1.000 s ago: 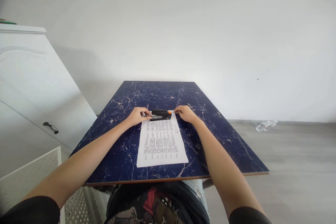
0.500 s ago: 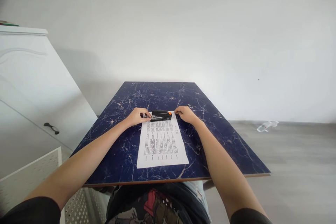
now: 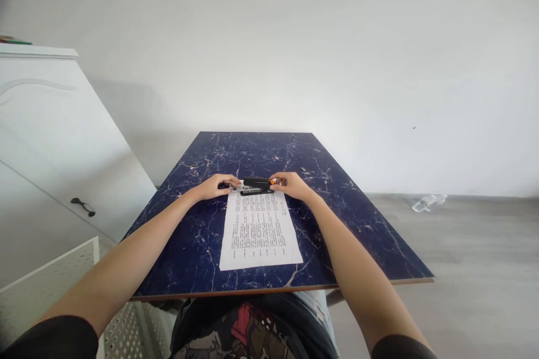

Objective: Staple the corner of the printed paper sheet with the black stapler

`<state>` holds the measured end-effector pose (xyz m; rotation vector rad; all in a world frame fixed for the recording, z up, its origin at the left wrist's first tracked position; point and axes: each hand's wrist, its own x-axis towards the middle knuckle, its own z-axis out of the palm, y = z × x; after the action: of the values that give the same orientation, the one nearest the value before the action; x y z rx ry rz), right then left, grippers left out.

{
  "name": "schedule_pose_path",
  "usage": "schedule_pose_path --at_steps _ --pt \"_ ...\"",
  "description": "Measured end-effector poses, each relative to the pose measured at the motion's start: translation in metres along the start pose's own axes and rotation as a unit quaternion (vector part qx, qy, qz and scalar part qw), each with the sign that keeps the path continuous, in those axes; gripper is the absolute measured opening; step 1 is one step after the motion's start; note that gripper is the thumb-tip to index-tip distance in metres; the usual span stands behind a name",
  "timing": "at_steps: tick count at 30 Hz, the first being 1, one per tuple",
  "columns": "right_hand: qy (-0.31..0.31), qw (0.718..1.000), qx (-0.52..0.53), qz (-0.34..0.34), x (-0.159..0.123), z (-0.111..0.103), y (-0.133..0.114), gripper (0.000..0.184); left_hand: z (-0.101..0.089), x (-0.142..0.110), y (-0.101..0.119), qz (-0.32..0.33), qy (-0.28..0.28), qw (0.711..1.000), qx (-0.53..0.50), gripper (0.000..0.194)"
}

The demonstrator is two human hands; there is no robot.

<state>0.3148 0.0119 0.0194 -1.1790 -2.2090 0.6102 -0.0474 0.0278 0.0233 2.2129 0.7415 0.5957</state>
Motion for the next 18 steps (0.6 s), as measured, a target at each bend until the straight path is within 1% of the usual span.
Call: schedule_pose_path --at_steps 4,9,12,15,18 --pt "-0.025 0.999 -0.020 -0.021 0.001 0.007 0.000 0.039 0.009 0.005 -0.003 -0.010 0.033 0.999 0.029 0.036" --pt "-0.026 0.999 -0.016 -0.023 0.002 0.008 0.000 0.038 0.024 0.012 -0.001 -0.020 0.078 0.994 0.068 0.028" --pt "-0.027 0.999 -0.015 -0.019 0.002 0.008 0.000 0.039 0.030 0.015 0.004 -0.010 0.093 0.988 0.124 0.023" --pt "-0.024 1.000 -0.008 -0.015 0.003 0.010 0.002 0.038 0.033 0.016 0.008 -0.009 0.114 0.973 0.199 0.026" --pt "-0.024 1.000 -0.006 -0.010 0.003 0.011 0.003 0.037 0.037 0.018 0.011 -0.024 0.127 0.968 0.215 0.033"
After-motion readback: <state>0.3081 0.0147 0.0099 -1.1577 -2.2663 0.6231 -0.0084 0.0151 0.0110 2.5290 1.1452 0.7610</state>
